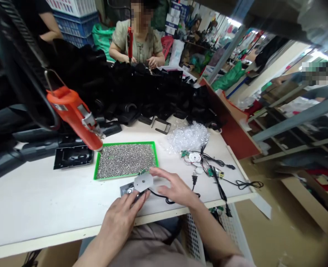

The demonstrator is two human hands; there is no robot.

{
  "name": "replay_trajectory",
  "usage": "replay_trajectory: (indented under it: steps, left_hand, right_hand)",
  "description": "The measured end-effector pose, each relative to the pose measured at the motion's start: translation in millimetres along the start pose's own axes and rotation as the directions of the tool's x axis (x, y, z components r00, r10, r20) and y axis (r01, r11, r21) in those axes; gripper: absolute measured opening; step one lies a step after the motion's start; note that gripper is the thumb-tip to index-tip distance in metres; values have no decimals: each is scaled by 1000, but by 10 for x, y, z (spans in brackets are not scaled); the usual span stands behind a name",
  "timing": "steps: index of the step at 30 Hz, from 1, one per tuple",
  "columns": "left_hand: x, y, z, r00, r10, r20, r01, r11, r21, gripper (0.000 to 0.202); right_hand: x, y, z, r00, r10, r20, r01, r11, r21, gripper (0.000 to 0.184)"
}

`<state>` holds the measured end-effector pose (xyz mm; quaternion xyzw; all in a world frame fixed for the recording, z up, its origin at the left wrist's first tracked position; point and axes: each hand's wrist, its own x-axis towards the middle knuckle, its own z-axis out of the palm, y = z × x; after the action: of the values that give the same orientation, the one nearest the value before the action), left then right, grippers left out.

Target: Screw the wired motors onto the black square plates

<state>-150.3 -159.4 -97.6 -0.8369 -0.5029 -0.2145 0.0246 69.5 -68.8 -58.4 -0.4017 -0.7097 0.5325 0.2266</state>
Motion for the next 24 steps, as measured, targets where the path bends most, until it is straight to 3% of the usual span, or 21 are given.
replay_trajectory:
  steps: [3,6,9,11,14,16,18,20,22,24]
  left_hand:
    - [44,70,152,999,38,-31,-40,996,-79,54]
    - [62,176,341,998,-32,-62,16,970,-241,52]
    - [123,294,438,989,-147,-31,114,869,-482,39]
    - [193,357,419,975,-210,66,205,762,-614,38]
    - [322,389,307,933,-292,213,351,596,-722,47]
    - [421,362,231,893,-382,237,421,525,-740,43]
    - [526,311,177,866,-442,231,449,490,-747,37]
    - [618,249,135,863,-431,263,463,465,-755,34]
    - [678,180,87,850,-393,350,507,431,-747,35]
    - [700,110,22,820,-389,420,559,386,-734,36]
  right_hand:
    - [188,119,289,992,127,-12,-119,956,269,39]
    - [163,256,370,949,176,-261,-46,897,440,33]
    - [-11,210,296,820,139,-555,107,915,388,25]
    - [-147,90,237,763,47,-645,164,950,264,18]
    - [-294,-95,204,783,-137,-606,204,978,43,10]
    - [-320,-146,217,785,-221,-579,229,972,-60,9]
    - [-288,-112,243,773,-239,-588,236,968,-83,7]
    - [-220,-12,269,766,-207,-608,228,973,-44,6]
    - [-142,113,293,788,-169,-592,229,973,28,20]
    - [-73,222,324,881,-129,-455,223,962,159,53]
